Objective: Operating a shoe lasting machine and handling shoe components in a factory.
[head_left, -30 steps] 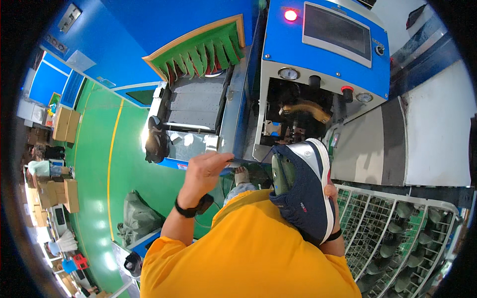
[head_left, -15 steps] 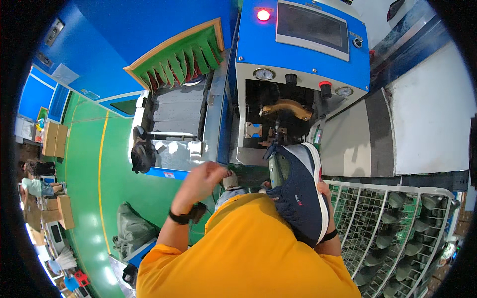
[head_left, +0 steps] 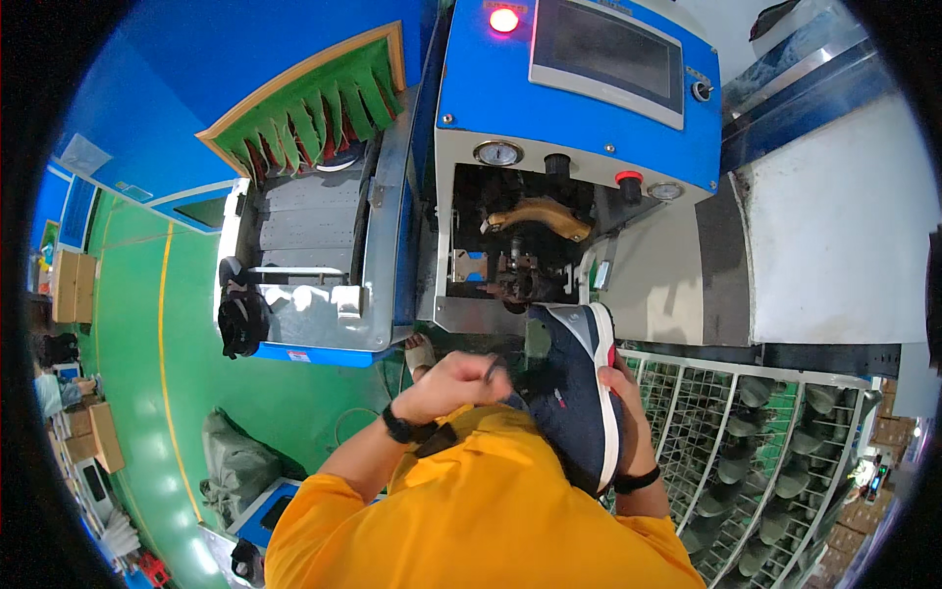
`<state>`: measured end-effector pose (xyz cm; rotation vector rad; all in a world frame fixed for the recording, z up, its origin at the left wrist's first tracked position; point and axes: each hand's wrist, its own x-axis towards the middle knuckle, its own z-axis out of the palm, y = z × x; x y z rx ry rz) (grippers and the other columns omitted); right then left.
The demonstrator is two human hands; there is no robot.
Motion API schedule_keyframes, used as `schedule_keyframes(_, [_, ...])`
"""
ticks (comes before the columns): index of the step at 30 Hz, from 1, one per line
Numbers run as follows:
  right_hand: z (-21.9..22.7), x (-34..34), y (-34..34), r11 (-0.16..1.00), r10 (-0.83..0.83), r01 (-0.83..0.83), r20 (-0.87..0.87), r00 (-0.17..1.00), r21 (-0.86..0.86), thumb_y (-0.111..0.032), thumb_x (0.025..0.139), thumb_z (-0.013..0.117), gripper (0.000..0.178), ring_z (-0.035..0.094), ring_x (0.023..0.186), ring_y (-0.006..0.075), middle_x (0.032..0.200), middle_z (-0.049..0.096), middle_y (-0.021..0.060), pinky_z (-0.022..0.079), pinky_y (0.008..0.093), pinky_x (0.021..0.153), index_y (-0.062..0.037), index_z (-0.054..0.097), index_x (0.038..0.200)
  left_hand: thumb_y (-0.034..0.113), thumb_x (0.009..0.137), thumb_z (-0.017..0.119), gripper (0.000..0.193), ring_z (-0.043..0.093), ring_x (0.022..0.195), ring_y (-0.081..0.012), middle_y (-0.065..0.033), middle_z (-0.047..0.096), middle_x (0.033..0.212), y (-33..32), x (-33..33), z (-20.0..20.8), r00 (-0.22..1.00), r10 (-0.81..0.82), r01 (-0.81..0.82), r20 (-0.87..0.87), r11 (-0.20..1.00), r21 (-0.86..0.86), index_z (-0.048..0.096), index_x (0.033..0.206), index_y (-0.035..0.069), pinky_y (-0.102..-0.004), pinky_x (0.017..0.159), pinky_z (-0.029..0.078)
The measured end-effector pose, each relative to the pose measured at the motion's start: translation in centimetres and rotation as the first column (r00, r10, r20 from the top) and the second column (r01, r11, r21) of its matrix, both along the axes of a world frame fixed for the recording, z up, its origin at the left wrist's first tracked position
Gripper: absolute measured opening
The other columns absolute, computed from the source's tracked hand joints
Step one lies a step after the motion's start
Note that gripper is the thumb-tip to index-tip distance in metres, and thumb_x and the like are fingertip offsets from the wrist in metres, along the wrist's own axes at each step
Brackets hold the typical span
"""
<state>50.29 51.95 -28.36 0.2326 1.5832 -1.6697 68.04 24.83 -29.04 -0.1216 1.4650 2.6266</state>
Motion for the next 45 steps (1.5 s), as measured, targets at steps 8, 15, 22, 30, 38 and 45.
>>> schedule_keyframes(8, [2.9,-4.1,-8.0,0.966,0.26,-0.217,-0.533,0.805,0.144,-0.011,0.077,0.081,0.106,0.054,0.12,0.0187,0.14,0.052,0.0136,0.044,0.0307,0.102,0.0037,0.013,0.158,0.007,0.094,0.057,0.016,0.061,0.071,-0.0162,-0.0046,0.063,0.079,-1.8,2.7,-2.2,0.918,0.141,-0.102,0.37,0.987,-0.123,0.066,0.104,-0.002,-0.0291,0.069,0.05])
schedule_keyframes(15, [1.2,-7.4,-14.3,0.782,0.609,-0.216,-0.641,0.467,0.585,-0.03,0.074,0.085,0.12,0.055,0.124,0.0387,0.139,0.048,0.0332,0.045,0.0416,0.105,0.0031,0.006,0.158,0.016,0.098,0.057,0.019,0.063,0.07,-0.0188,-0.0066,0.063,0.078,-3.4,1.4,-5.4,0.823,0.295,-0.393,0.486,0.913,0.112,0.065,0.102,-0.001,-0.0319,0.068,0.052])
schedule_keyframes(22, [-1.0,-6.9,-19.2,0.421,0.87,-0.082,-0.377,0.318,0.903,-0.043,0.075,0.08,0.123,0.053,0.117,0.0593,0.136,0.039,0.0485,0.047,0.0523,0.101,-0.0116,-0.002,0.16,0.021,0.101,0.054,0.025,0.065,0.067,-0.0159,-0.0037,0.064,0.076,-3.9,0.4,-6.9,0.817,0.233,-0.293,0.528,0.955,0.032,0.067,0.104,0.0,-0.0292,0.063,0.052])
schedule_keyframes(30, [-0.6,-6.4,-19.3,0.378,0.892,0.014,-0.368,0.261,0.926,-0.043,0.075,0.078,0.121,0.056,0.112,0.0578,0.135,0.039,0.0462,0.05,0.0535,0.094,-0.0116,-0.001,0.161,0.021,0.103,0.053,0.023,0.058,0.066,-0.0121,-0.002,0.062,0.074,-7.0,1.1,-6.8,0.779,0.333,-0.365,0.531,0.93,-0.048,0.067,0.103,0.003,-0.0275,0.063,0.047])
schedule_keyframes(38, [-0.4,-4.6,-17.3,0.514,0.823,0.151,-0.535,0.192,0.845,-0.039,0.076,0.078,0.118,0.058,0.102,0.0589,0.132,0.039,0.0463,0.052,0.0568,0.087,-0.0057,0.0,0.159,0.021,0.097,0.054,0.022,0.058,0.061,-0.0144,-0.004,0.061,0.07,-7.5,-0.1,-5.2,0.805,0.349,-0.292,0.48,0.937,-0.192,0.066,0.096,0.003,-0.0285,0.058,0.047])
schedule_keyframes(45, [-0.1,2.5,-11.1,0.663,0.726,0.182,-0.683,0.078,0.726,-0.035,0.073,0.081,0.114,0.059,0.084,0.053,0.117,0.046,0.0348,0.054,0.0546,0.068,-0.0009,0.013,0.157,0.033,0.101,0.055,0.03,0.066,0.072,-0.017,-0.0075,0.066,0.078,-5.7,-2.0,-2.6,0.888,0.06,-0.076,0.456,0.997,0.015,0.063,0.105,0.004,-0.0296,0.064,0.052])
